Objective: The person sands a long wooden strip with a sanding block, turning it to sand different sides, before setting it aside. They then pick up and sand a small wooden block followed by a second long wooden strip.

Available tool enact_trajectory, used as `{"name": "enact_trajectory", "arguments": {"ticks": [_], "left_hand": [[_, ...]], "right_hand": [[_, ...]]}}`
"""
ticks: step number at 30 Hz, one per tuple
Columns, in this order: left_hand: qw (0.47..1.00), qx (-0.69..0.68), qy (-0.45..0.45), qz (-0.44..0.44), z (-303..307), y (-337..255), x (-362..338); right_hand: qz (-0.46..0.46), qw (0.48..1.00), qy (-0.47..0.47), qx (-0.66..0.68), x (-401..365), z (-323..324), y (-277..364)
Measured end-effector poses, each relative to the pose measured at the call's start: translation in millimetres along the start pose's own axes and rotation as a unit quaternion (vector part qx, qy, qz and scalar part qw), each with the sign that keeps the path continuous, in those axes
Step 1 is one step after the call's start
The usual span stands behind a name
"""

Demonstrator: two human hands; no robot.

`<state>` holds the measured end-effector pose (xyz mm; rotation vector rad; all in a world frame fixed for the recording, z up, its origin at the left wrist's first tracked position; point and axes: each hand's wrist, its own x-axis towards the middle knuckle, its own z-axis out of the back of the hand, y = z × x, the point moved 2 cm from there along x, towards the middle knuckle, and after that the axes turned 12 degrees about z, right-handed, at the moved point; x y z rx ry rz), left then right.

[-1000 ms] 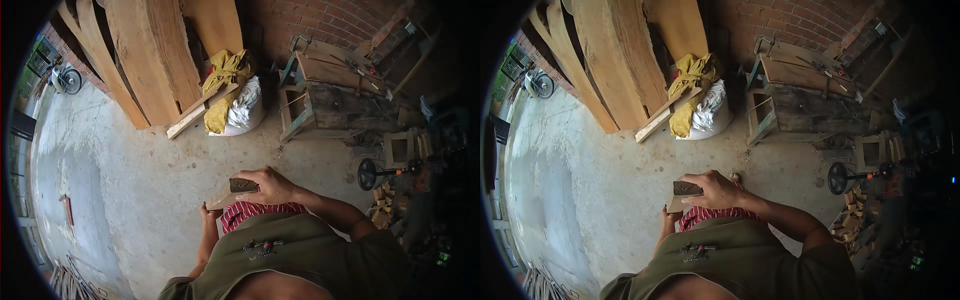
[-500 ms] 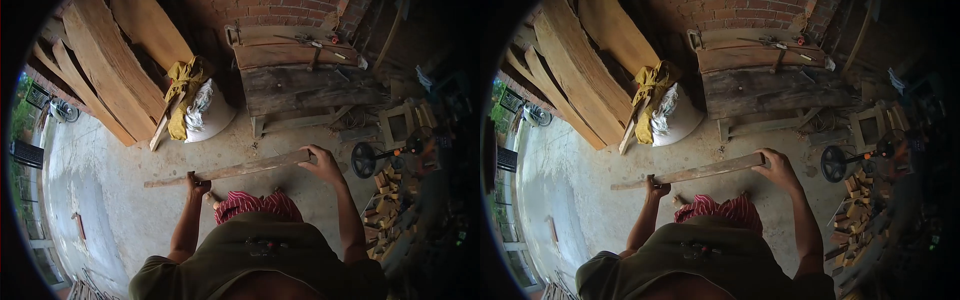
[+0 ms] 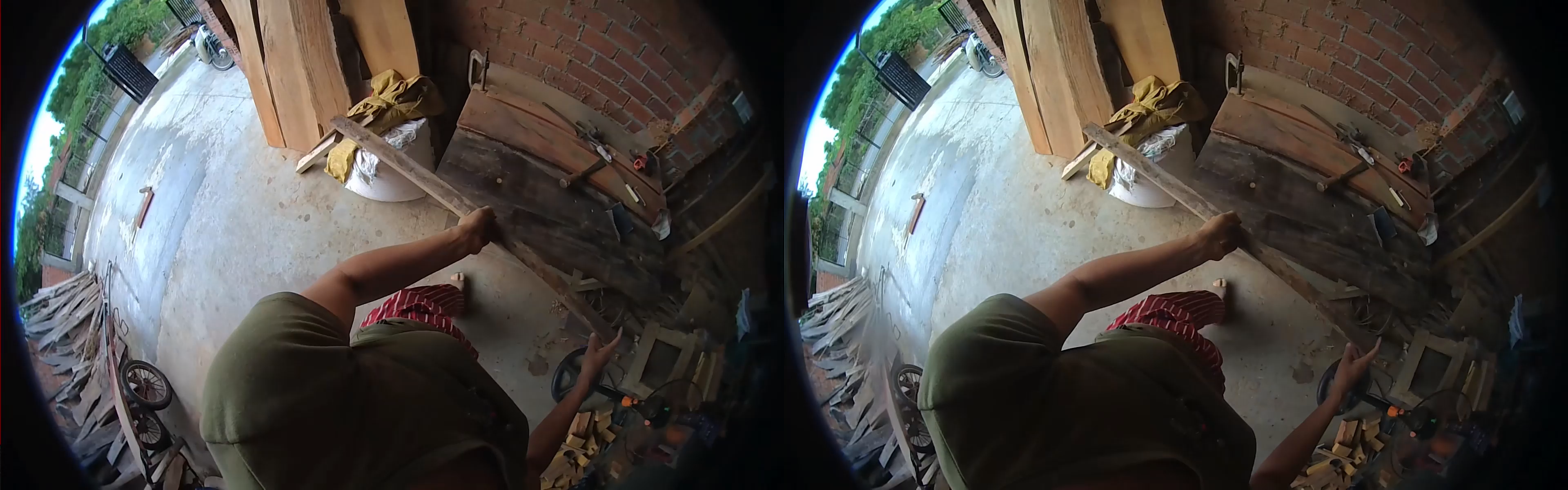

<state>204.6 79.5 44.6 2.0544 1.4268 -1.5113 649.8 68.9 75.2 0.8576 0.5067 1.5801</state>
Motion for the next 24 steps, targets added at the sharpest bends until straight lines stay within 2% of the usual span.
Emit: {"name": "enact_trajectory", "arguments": {"ticks": [1, 2, 4, 6, 7, 9, 11, 13, 15, 17, 18, 19, 20, 22, 23, 24], "left_hand": [[1.0, -0.01, -0.018, 0.007, -17, 3, 7], [0.999, -0.016, -0.035, 0.019, -35, 4, 16], [0.999, -0.032, -0.012, 0.02, -63, 5, 36], [0.997, -0.06, 0.008, 0.045, -67, 18, 75], [0.995, -0.077, 0.024, 0.062, -72, 17, 104], [0.998, -0.036, 0.034, 0.043, -89, 18, 115], [0.997, -0.047, -0.008, 0.067, -99, 19, 128], [0.997, -0.045, -0.034, 0.055, -105, 28, 137], [0.997, -0.043, -0.05, 0.033, -120, 26, 144], [0.988, -0.127, -0.066, 0.057, -127, 35, 150], [0.983, -0.124, -0.122, 0.067, -129, 38, 151], [0.981, -0.132, -0.127, 0.066, -132, 40, 152], [0.98, -0.115, -0.146, 0.065, -132, 43, 157], [0.978, -0.096, -0.175, 0.064, -126, 49, 151], [0.984, -0.025, -0.173, 0.025, -127, 48, 148], [0.984, 0.047, -0.171, -0.011, -133, 46, 146]], "right_hand": [[-0.045, 0.999, -0.008, -0.024, 16, 2, -12], [-0.043, 0.999, -0.015, -0.026, 33, 0, -24], [0.019, 0.998, -0.009, -0.059, 60, 10, -62], [-0.004, 0.999, -0.008, -0.035, 83, 20, -75], [0.024, 0.996, -0.011, -0.083, 93, 27, -80], [0.067, 0.985, -0.012, -0.161, 133, 39, -74], [0.058, 0.979, 0.009, -0.193, 159, 51, -68], [-0.022, 0.982, 0.068, -0.177, 190, 48, -70], [-0.01, 0.981, 0.079, -0.177, 216, 43, -82], [0.005, 0.978, 0.1, -0.183, 233, 49, -107], [0.051, 0.963, 0.17, -0.204, 243, 49, -121], [0.102, 0.94, 0.238, -0.221, 258, 48, -135], [0.109, 0.938, 0.246, -0.219, 277, 52, -141], [0.156, 0.852, 0.41, -0.286, 300, 54, -137], [0.157, 0.853, 0.411, -0.281, 317, 52, -136], [0.114, 0.82, 0.501, -0.254, 332, 46, -137]]}}
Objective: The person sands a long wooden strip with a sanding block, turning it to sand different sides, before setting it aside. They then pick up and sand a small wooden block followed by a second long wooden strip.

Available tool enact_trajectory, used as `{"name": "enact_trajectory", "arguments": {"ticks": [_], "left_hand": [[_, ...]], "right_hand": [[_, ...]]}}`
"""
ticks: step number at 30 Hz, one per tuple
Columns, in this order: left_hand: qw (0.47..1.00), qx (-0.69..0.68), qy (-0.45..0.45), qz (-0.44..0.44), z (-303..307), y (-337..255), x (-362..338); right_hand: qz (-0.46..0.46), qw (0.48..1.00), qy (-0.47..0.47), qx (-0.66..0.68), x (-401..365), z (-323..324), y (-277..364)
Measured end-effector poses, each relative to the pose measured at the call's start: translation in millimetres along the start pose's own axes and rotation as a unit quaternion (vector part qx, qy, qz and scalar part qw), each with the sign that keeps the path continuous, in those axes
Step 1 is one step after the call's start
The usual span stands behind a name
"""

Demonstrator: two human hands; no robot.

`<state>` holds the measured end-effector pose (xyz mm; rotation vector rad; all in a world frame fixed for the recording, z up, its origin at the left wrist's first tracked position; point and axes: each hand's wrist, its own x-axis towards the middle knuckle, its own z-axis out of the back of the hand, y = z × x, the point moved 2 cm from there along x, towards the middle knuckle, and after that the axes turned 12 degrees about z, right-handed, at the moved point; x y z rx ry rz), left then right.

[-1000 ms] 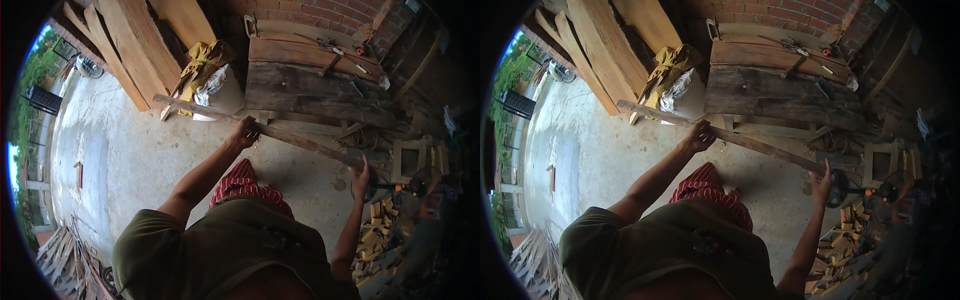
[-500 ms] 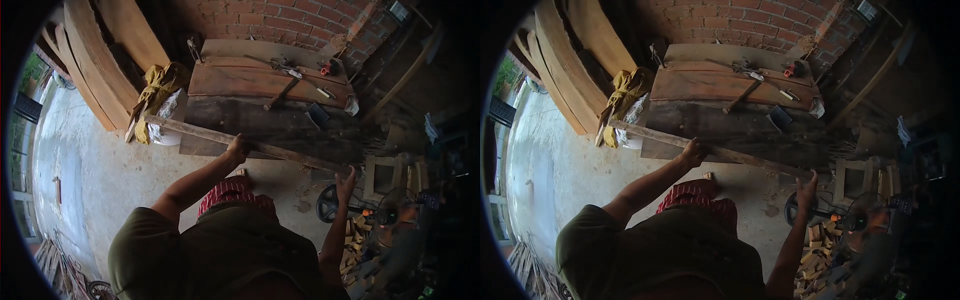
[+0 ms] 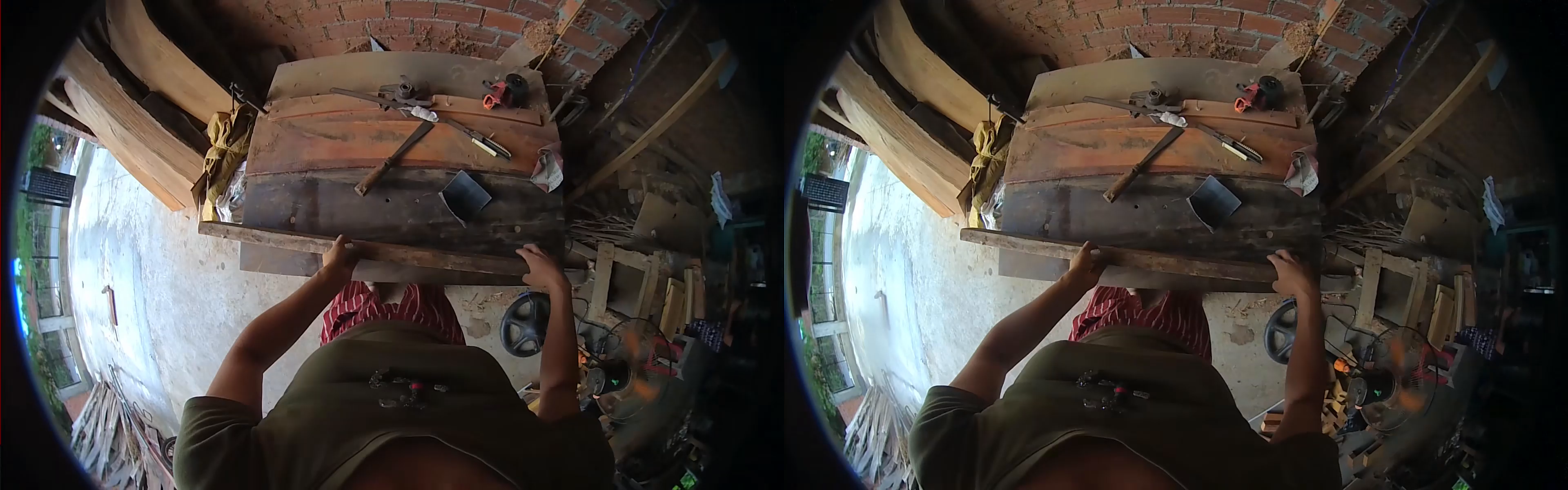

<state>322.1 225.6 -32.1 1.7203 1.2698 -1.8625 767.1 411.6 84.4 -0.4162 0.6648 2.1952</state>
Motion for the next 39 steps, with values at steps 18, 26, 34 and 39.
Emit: {"name": "enact_trajectory", "arguments": {"ticks": [18, 26, 34, 39], "left_hand": [[0.965, -0.134, -0.217, -0.066, -27, 26, -25], [0.954, -0.237, -0.178, -0.049, -30, 46, -71], [0.925, -0.31, -0.212, -0.063, 1, 59, -58], [0.927, -0.302, -0.218, -0.052, 0, 60, -57]], "right_hand": [[0.277, 0.928, -0.233, 0.089, 244, 131, 27], [0.226, 0.899, -0.376, 0.005, 233, 114, 1], [-0.103, 0.873, -0.452, -0.148, 179, 63, -114], [-0.07, 0.877, -0.457, -0.134, 187, 46, -137]]}}
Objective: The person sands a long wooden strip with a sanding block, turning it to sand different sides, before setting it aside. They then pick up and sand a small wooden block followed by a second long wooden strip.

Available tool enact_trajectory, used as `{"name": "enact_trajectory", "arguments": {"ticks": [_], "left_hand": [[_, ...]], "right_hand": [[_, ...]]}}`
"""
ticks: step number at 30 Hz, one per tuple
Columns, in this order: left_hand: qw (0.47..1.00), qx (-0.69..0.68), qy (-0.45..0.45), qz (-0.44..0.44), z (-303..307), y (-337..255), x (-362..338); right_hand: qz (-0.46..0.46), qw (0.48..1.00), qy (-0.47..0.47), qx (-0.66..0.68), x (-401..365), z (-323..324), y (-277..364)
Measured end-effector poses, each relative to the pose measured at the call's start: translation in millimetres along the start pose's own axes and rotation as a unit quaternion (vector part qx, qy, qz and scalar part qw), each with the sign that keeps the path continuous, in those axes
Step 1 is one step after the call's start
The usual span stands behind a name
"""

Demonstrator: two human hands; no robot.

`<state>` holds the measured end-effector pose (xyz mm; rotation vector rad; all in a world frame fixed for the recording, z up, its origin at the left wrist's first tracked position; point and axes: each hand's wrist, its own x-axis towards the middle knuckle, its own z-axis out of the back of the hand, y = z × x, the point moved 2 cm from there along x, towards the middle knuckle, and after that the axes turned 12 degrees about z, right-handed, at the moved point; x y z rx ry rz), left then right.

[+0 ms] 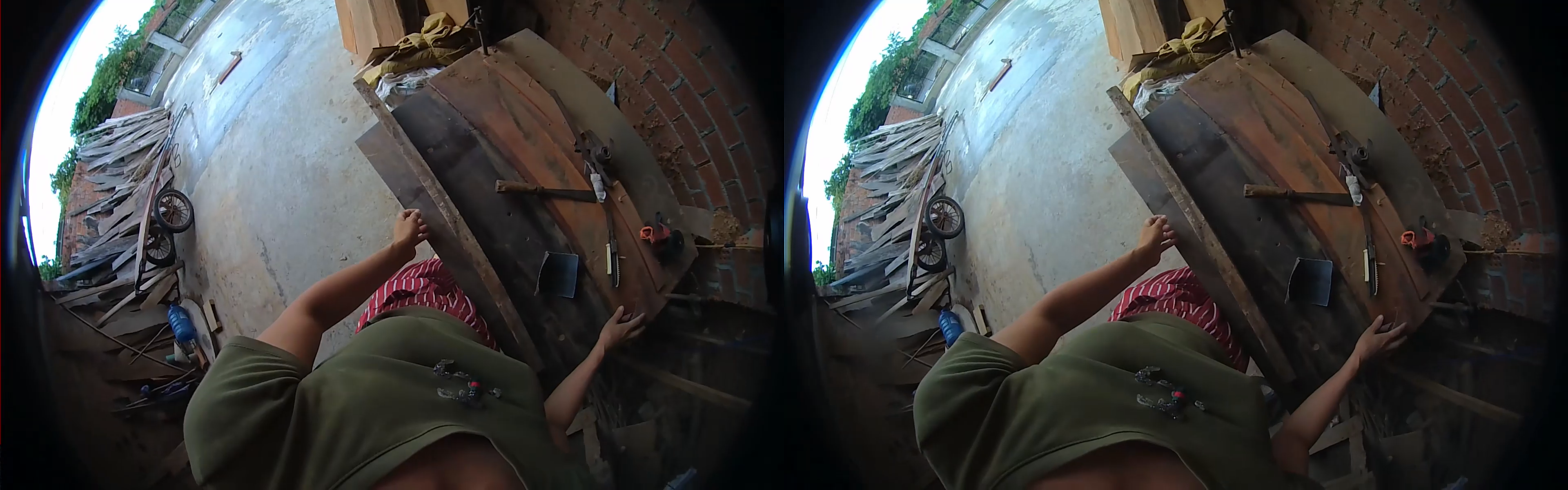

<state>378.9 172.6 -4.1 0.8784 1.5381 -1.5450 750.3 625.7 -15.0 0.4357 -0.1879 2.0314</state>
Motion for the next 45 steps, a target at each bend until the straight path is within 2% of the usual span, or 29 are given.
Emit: {"name": "enact_trajectory", "arguments": {"ticks": [4, 5, 7, 8, 9, 11, 13, 14, 15, 17, 19, 22, 23, 24, 25, 27, 28, 29, 30, 31, 32, 33, 34, 36, 38, 40, 42, 44, 45], "left_hand": [[0.999, 0.001, 0.016, -0.049, 4, 0, 2], [0.999, 0.012, -0.003, -0.051, 8, 1, 0], [0.998, 0.016, 0.0, -0.052, 8, -3, -3], [0.999, 0.007, 0.017, -0.049, 12, -3, -2], [0.999, 0.006, 0.012, -0.05, 16, -2, 1], [0.999, 0.015, 0.01, -0.045, 28, 0, 6], [1.0, -0.01, -0.008, -0.02, 40, 3, 12], [1.0, -0.01, -0.007, -0.022, 40, 3, 11], [1.0, -0.02, -0.016, -0.01, 42, 3, 10], [0.999, -0.028, -0.019, -0.005, 48, 4, 8], [0.999, -0.032, -0.015, -0.017, 52, 3, 2], [0.999, -0.037, -0.004, -0.035, 56, 1, -11], [0.998, -0.028, -0.009, -0.047, 58, -2, -16], [0.998, -0.02, -0.016, -0.055, 62, -3, -21], [0.998, -0.025, -0.031, -0.052, 66, -4, -23], [0.988, 0.067, -0.047, -0.128, 72, -13, -27], [0.989, 0.068, -0.054, -0.122, 74, -19, -29], [0.974, 0.125, -0.067, -0.179, 73, -28, -31], [0.952, 0.183, -0.073, -0.236, 69, -36, -30], [0.901, 0.272, -0.082, -0.327, 67, -48, -25], [0.834, 0.356, -0.084, -0.414, 64, -55, -21], [0.797, 0.393, -0.081, -0.452, 46, -65, -39], [0.712, 0.465, -0.07, -0.522, 37, -75, -39], [0.576, 0.55, -0.022, -0.605, 8, -92, -56], [0.499, 0.626, 0.061, -0.596, -12, -104, -54], [0.395, 0.645, 0.127, -0.642, -33, -113, -52], [0.338, 0.666, 0.19, -0.637, -45, -117, -30], [0.309, 0.672, 0.237, -0.63, -54, -120, -1], [0.305, 0.664, 0.254, -0.634, -56, -121, 0]], "right_hand": [[-0.077, 0.993, 0.063, -0.069, 7, 14, 24], [-0.077, 0.994, 0.04, -0.068, 5, 10, 25], [-0.135, 0.98, 0.133, -0.064, 7, 33, 44], [-0.134, 0.979, 0.143, -0.053, 7, 34, 44], [-0.141, 0.985, 0.086, -0.06, 5, 24, 41], [-0.086, 0.995, 0.001, -0.054, 21, 40, 64], [-0.041, 0.999, 0.002, -0.03, 50, 48, 90], [-0.043, 0.999, -0.01, 0.009, 69, 41, 100], [-0.012, 0.991, -0.097, 0.091, 88, 23, 101], [-0.156, 0.98, -0.03, 0.124, 130, -10, 110], [-0.221, 0.968, 0.022, 0.121, 164, -29, 114], [-0.131, 0.985, 0.018, 0.111, 185, -66, 100], [-0.132, 0.968, 0.059, 0.204, 191, -38, 109], [-0.062, 0.973, -0.051, 0.217, 193, -59, 98], [-0.12, 0.941, -0.019, 0.316, 183, -11, 119], [-0.096, 0.901, -0.09, 0.413, 159, 15, 120], [-0.102, 0.838, -0.081, 0.53, 142, 38, 124], [-0.093, 0.802, -0.065, 0.587, 124, 44, 113], [-0.133, 0.75, -0.037, 0.646, 101, 74, 120], [-0.127, 0.726, -0.027, 0.675, 78, 91, 116], [-0.119, 0.752, -0.025, 0.647, 54, 110, 111], [-0.081, 0.822, -0.031, 0.563, 31, 131, 105], [-0.046, 0.883, -0.033, 0.467, 7, 152, 101], [-0.068, 0.894, -0.081, 0.436, -42, 186, 106], [-0.102, 0.926, -0.113, 0.347, -87, 211, 120], [-0.178, 0.92, -0.054, 0.344, -132, 208, 136], [-0.15, 0.933, 0.039, 0.324, -157, 191, 162], [-0.072, 0.983, 0.036, 0.164, -189, 155, 183], [-0.08, 0.985, 0.03, 0.148, -193, 145, 192]]}}
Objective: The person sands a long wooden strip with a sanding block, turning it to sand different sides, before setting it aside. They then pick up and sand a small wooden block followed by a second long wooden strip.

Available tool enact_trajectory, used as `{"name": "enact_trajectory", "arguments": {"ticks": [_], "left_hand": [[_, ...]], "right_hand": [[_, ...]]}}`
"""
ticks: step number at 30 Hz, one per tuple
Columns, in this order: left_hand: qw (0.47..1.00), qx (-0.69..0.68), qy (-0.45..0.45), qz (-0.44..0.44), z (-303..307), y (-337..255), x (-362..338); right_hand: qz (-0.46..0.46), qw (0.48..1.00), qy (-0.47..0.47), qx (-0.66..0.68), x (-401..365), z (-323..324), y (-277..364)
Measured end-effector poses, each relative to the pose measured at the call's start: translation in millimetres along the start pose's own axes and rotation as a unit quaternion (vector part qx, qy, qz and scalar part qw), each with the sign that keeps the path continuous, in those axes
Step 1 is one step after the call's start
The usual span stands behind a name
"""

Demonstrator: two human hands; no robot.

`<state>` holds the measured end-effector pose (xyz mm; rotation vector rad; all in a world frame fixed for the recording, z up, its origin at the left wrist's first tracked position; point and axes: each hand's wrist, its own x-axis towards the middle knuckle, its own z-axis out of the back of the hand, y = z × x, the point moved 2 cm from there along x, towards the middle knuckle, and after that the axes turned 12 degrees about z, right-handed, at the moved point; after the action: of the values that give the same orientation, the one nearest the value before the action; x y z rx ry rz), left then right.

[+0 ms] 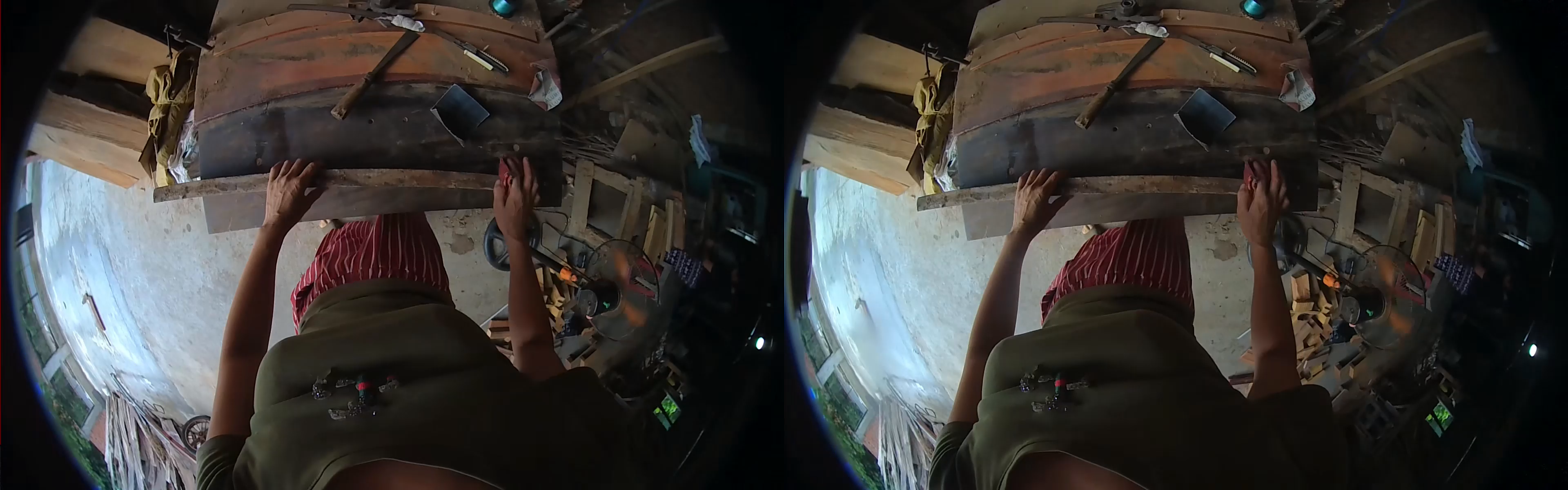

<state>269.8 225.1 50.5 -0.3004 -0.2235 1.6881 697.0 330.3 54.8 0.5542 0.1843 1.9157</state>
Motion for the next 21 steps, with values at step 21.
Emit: {"name": "enact_trajectory", "arguments": {"ticks": [21], "left_hand": [[0.997, 0.061, -0.041, -0.006, -6, 5, -2]], "right_hand": [[0.128, 0.987, -0.016, -0.093, -11, -38, 89]]}}
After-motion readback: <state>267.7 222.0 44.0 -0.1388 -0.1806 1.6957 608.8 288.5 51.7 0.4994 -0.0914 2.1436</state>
